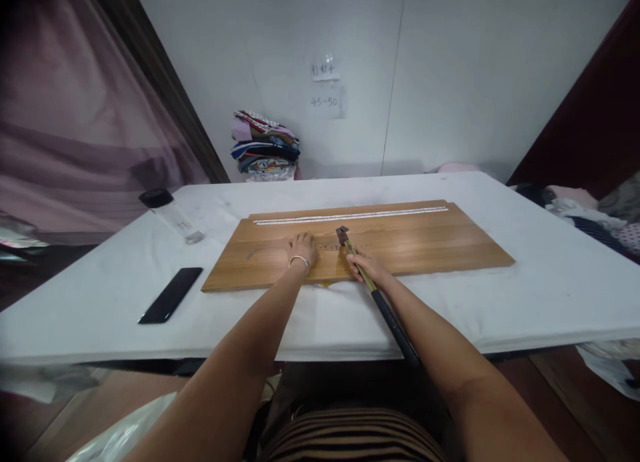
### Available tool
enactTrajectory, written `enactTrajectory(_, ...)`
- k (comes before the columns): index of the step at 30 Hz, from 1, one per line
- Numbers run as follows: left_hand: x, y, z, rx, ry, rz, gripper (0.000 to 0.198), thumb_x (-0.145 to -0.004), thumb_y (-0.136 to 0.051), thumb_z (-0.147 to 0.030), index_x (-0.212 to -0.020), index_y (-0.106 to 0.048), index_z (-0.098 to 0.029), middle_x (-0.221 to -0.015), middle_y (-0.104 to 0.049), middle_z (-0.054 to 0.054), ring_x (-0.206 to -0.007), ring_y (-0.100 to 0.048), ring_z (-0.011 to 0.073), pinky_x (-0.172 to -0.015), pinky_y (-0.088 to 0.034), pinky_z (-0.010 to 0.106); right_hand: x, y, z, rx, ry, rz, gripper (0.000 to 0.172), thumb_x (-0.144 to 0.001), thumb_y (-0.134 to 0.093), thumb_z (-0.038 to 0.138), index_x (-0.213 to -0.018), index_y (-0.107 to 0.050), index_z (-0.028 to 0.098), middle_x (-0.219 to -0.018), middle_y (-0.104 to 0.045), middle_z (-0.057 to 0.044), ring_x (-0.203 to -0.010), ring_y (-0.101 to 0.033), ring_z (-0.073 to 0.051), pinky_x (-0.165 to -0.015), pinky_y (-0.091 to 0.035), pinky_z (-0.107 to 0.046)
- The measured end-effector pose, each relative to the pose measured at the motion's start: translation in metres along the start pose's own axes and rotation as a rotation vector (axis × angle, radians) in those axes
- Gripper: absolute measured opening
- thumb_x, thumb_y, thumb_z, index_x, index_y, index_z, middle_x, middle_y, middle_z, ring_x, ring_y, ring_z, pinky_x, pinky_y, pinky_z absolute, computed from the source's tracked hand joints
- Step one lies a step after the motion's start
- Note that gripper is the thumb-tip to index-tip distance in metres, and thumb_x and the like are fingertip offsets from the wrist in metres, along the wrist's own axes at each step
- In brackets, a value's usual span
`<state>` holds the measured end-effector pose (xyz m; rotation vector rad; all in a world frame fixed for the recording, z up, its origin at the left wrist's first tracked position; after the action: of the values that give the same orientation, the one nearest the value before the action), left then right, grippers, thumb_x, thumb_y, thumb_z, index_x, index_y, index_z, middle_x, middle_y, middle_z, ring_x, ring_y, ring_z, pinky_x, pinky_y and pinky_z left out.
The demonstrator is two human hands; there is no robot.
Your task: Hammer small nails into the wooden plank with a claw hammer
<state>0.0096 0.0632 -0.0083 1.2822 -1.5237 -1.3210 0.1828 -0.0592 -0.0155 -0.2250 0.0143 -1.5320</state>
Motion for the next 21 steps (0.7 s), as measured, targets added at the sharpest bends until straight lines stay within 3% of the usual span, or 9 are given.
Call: enactTrajectory(21,-0.0034,-0.0053,0.0017,0.013,0.004,0.0,0.048,-0.103,-0.029,-0.02,-0.132,-0.067,-0.028,-0.148,-0.062,0.01,-0.14,-0.048,0.0264,-0.118,-0.035,0.049,0.0011,-0.0001,0.0034,0.009,0.019,0.016,0.044,-0.075,-0.071,0.052,-0.103,-0.054,0.022,-0.052,-0.049,0.01,-0.036,-0.039,-0.009,-0.037,-0.024,-0.022)
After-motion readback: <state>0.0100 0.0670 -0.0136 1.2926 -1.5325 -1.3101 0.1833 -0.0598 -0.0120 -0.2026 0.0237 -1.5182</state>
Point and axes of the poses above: each hand's wrist, its own x-axis away from the middle knuckle, its own y-axis out of the back of the hand, z = x × y, the point moved 5 cm from there along -x, towards the middle knuckle
